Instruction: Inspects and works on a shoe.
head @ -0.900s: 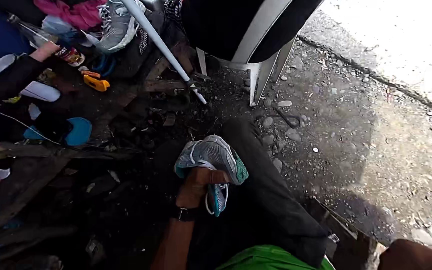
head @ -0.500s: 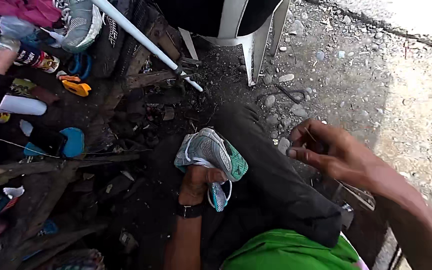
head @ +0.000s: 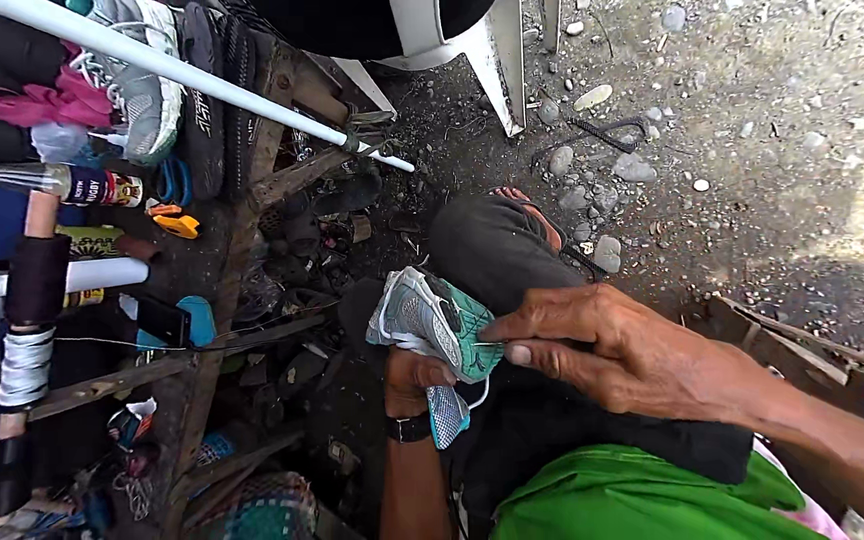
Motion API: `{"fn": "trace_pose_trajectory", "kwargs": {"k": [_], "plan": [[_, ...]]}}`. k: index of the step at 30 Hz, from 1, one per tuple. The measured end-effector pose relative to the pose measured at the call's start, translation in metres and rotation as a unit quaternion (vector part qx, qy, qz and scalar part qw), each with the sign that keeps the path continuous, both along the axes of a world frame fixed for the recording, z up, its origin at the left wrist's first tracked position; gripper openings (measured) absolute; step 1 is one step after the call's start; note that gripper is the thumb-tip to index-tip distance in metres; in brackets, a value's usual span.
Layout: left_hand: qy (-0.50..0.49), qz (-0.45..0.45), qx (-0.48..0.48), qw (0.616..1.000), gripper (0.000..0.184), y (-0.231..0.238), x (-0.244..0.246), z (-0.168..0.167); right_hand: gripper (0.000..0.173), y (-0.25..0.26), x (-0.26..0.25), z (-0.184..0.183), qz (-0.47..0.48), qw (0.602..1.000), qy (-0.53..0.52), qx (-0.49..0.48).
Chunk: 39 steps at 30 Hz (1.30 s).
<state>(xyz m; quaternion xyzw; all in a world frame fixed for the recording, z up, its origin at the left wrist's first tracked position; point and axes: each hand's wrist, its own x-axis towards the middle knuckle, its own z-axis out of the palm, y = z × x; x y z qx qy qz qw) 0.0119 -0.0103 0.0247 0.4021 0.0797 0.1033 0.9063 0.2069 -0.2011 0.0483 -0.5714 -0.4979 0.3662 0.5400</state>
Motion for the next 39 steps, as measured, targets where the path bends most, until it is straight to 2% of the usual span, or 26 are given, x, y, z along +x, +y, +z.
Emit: {"fn": "trace_pose_trajectory", "kwargs": {"k": [12,18,25,29,34,39], "plan": [[-0.018,-0.035,-0.015,0.999,0.036,0.004,0.004,0.002,0.031,0.003,0.005,0.002,0.004,0.999,-0.035,-0.009],[-0.020,0.008,-0.008,1.000,0.034,-0.002,0.005,0.002,0.031,0.003,0.007,0.005,0.008,0.998,-0.054,-0.014],[0.005,0.005,0.017,1.000,0.033,-0.002,0.005,0.003,0.032,0.004,0.013,0.015,0.018,0.993,-0.114,-0.032],[0.009,0.008,0.000,1.000,0.032,-0.005,0.007,0.006,0.034,0.005,0.015,0.024,0.026,0.982,-0.185,-0.040],[0.023,0.066,0.026,0.997,0.028,-0.012,0.012,0.006,0.035,0.008,0.021,0.039,0.042,0.955,-0.291,-0.050],[0.007,0.045,0.051,0.998,0.026,-0.013,0.017,0.000,0.028,0.015,0.029,0.056,0.083,0.919,-0.378,-0.076]]}}
